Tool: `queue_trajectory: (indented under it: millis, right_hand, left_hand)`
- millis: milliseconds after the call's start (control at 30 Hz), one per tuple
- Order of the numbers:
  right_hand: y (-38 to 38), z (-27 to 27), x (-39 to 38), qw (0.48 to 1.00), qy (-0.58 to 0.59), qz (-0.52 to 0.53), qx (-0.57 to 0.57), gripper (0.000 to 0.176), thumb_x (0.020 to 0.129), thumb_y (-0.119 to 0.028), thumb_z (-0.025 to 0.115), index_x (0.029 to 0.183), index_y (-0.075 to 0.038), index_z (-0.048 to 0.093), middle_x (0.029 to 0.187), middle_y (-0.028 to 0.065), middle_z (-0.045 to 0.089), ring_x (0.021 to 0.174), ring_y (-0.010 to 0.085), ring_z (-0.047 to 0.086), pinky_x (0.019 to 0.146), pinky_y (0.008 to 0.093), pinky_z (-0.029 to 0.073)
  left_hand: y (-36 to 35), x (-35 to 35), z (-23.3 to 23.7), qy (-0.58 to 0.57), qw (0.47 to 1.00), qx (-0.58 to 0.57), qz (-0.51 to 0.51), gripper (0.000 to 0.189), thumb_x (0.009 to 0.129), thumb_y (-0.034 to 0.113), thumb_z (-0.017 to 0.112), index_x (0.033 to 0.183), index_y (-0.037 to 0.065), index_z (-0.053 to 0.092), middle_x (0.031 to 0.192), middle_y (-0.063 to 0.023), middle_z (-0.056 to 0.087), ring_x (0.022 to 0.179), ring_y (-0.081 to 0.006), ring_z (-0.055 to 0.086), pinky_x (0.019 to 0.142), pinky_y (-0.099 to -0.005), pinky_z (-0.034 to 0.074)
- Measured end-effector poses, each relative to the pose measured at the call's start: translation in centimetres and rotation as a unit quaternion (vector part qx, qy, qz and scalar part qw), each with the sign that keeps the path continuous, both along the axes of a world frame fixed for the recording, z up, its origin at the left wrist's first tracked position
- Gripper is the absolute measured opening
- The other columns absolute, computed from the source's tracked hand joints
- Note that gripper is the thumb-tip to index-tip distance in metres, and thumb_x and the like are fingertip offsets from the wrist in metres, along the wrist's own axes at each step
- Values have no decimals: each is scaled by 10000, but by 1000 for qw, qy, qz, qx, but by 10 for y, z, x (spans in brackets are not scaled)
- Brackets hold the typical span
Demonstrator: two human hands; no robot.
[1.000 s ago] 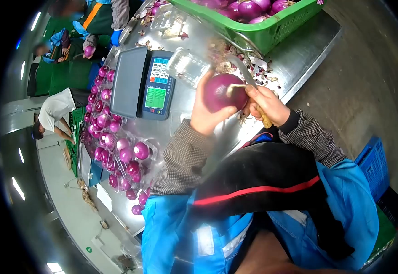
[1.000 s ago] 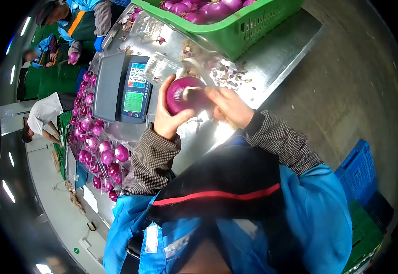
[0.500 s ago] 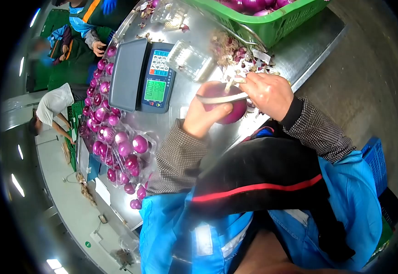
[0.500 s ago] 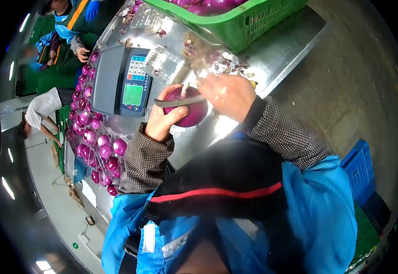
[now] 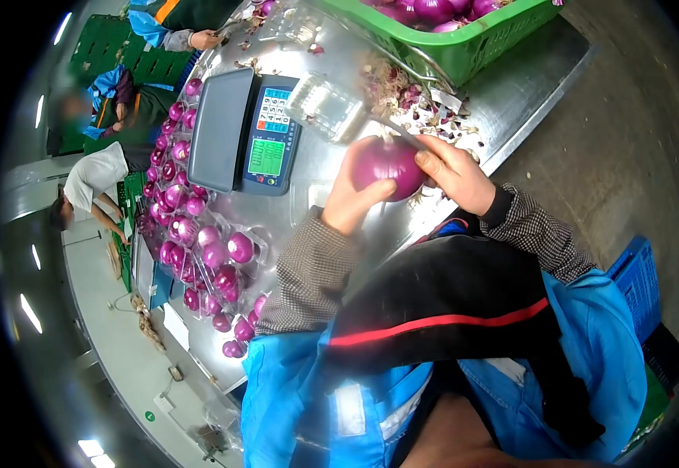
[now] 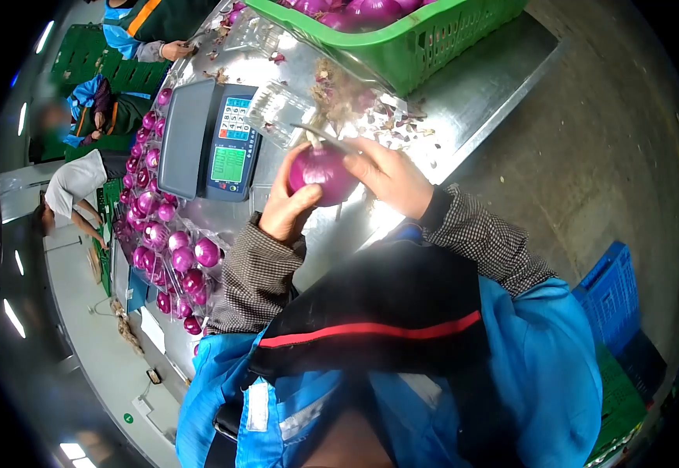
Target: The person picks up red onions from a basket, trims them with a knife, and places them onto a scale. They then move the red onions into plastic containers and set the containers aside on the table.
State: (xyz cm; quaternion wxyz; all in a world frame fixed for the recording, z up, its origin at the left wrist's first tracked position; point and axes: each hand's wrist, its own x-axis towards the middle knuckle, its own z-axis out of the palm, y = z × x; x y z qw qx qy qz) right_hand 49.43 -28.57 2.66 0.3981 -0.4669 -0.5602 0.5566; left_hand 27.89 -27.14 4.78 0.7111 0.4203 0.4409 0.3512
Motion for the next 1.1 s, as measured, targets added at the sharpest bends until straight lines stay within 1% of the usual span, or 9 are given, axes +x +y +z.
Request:
queue_trajectory:
  millis: [200,333,467,600,667,800,900,933,1100]
  right_hand:
    - [-4,15,4,891,-338,-62,297,401,807,-116,681,1199,-86,601,943,86,634,797,246,666,659,352,532]
    - [-1,11,-8,869,-411,-56,269,419,767,-102,697,1174,-77,603,914,68,615,790,247,660,649,358,531]
    - [-7,-22,12,894,-386,-74,215,337,866,-151,629,1195,-92,582,907,93,661,720,281,672,635,382,539]
    - [-12,-11,-3,993,-65,-63,70,243,930,-130,598,1132,3,596,850,147,652,692,219,637,666,344,507]
    - [-10,-19,-12,993,-84,-22,82,237,933,-112,586,1124,28,588,812,143,626,677,188,595,667,332,494]
    - [-17,-48,-15,982,-164,88,28,404,933,-86,566,1287,102,516,1236,275,599,1163,355,582,1004,389,430]
    - [-19,-60,-21,978,-172,118,-1,357,957,-110,538,1271,61,545,1191,216,621,1127,306,587,994,376,428]
    - [-20,-75,-25,972,-161,100,142,233,976,-87,535,1166,21,615,954,48,654,829,101,571,739,257,467]
    - [-16,-57,-42,965,-181,176,77,205,985,-96,533,1121,30,621,984,75,671,859,130,599,763,275,479]
  left_hand:
    - [-11,11,-13,148,962,215,77,952,660,165,877,1386,-38,296,1247,-137,533,1155,-225,546,995,-358,453]
    - [-13,11,-8,220,930,290,59,923,649,83,869,1384,12,316,1275,-150,511,1156,-229,548,999,-357,468]
    - [-24,0,15,321,896,281,126,907,656,79,853,1384,26,315,1244,-168,513,1115,-241,573,968,-356,487]
    - [-23,-31,-11,264,918,270,119,928,633,108,872,1387,40,335,1264,-148,503,1134,-243,563,959,-370,487]
    - [-34,-33,-2,402,861,276,142,873,583,251,874,1316,45,447,1217,-192,481,1147,-328,500,993,-431,432]
    - [-45,-87,-56,441,839,235,215,894,549,343,838,1293,35,450,1134,-253,444,1054,-417,505,923,-495,452]
    - [-56,-129,-70,547,801,148,194,871,605,338,796,1326,12,431,1163,-221,473,1074,-423,550,888,-483,504]
    - [-62,-140,-83,578,785,125,182,857,619,333,784,1331,9,433,1166,-207,487,1087,-413,551,900,-490,498]
    - [-79,-162,-115,652,721,120,200,846,661,403,769,1364,66,443,1234,-217,498,1141,-391,529,945,-493,465]
